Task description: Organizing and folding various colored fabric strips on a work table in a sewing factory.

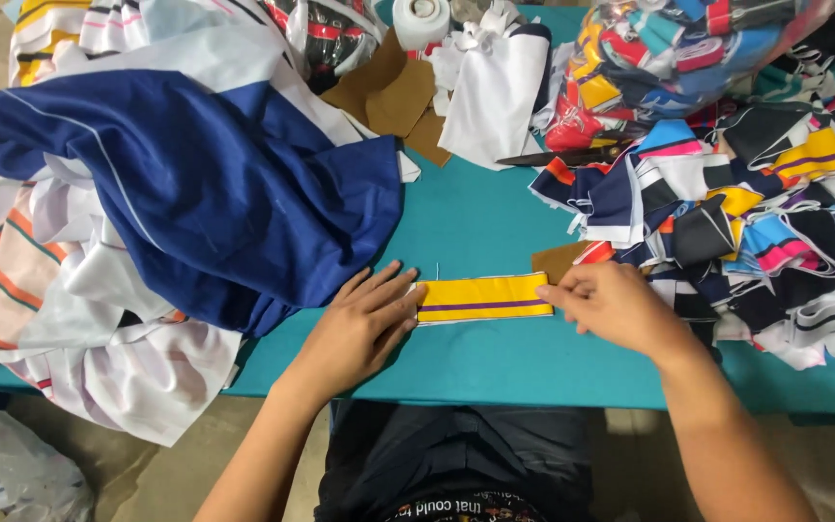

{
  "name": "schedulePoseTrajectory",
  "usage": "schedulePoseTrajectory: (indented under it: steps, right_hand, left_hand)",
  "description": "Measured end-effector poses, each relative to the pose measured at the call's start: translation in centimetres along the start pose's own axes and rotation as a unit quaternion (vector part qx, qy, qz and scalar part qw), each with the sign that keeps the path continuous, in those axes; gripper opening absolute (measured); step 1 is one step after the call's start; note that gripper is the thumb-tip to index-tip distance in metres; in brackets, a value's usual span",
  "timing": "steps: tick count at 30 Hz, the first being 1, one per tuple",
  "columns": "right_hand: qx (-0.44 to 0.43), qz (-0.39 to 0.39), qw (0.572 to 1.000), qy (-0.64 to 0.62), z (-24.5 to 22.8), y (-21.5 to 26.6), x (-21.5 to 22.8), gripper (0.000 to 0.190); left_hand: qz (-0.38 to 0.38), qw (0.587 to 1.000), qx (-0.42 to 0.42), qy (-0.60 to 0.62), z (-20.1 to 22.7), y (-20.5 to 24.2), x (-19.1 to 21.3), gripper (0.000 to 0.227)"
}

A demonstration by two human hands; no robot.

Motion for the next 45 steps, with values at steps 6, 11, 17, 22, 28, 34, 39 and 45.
schedulePoseTrajectory:
  steps: [6,11,17,22,28,34,39,45]
  right_hand:
    - [0.049,0.035,0.998,-0.018,0.6,-0.8,-1.5,0.025]
    - [0.079,0.081,0.992,-0.052,2.1,-1.4,-1.1,0.014]
    - [0.062,0.130,0.968,-0.207,1.6,-1.2,0.1,0.017]
    - [0.055,0.171,0.977,-0.111,1.6,-1.2,1.8,0.019]
    - [0.116,0.228,0.967,0.007,2.8,-1.8,3.2,0.015]
    - [0.133,0.271,0.953,0.037,2.9,-2.0,2.9,0.010]
    - [0.155,0.301,0.940,0.052,3.4,-2.2,3.0,0.008]
    - [0.164,0.306,0.937,0.030,1.8,-1.5,3.5,0.006]
  left_hand:
    - [0.007,1.000,0.016,-0.019,-0.5,1.0,-0.3,0.032]
    - [0.029,0.999,0.003,-0.019,-0.4,1.2,0.1,0.022]
    - [0.043,0.999,-0.027,0.006,0.9,1.4,0.2,0.013]
    - [0.015,0.999,-0.031,0.023,2.3,1.5,-0.3,0.012]
    - [0.019,0.997,-0.064,0.048,6.0,-1.0,-1.8,0.034]
    - [-0.085,0.992,-0.066,-0.070,6.9,-1.9,-10.5,0.073]
    - [-0.071,0.991,-0.067,-0.093,6.7,-1.3,-9.5,0.080]
    - [-0.068,0.996,-0.039,-0.036,5.5,0.1,-5.8,0.068]
Point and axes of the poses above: each hand's wrist, its own y-axis away from the middle knuckle, its own x-axis out of the back of the hand, z = x × y, the point moved 7 cm from there along -y, towards the middle knuckle, and after that the axes turned 12 degrees about x, right-handed, at the moved point
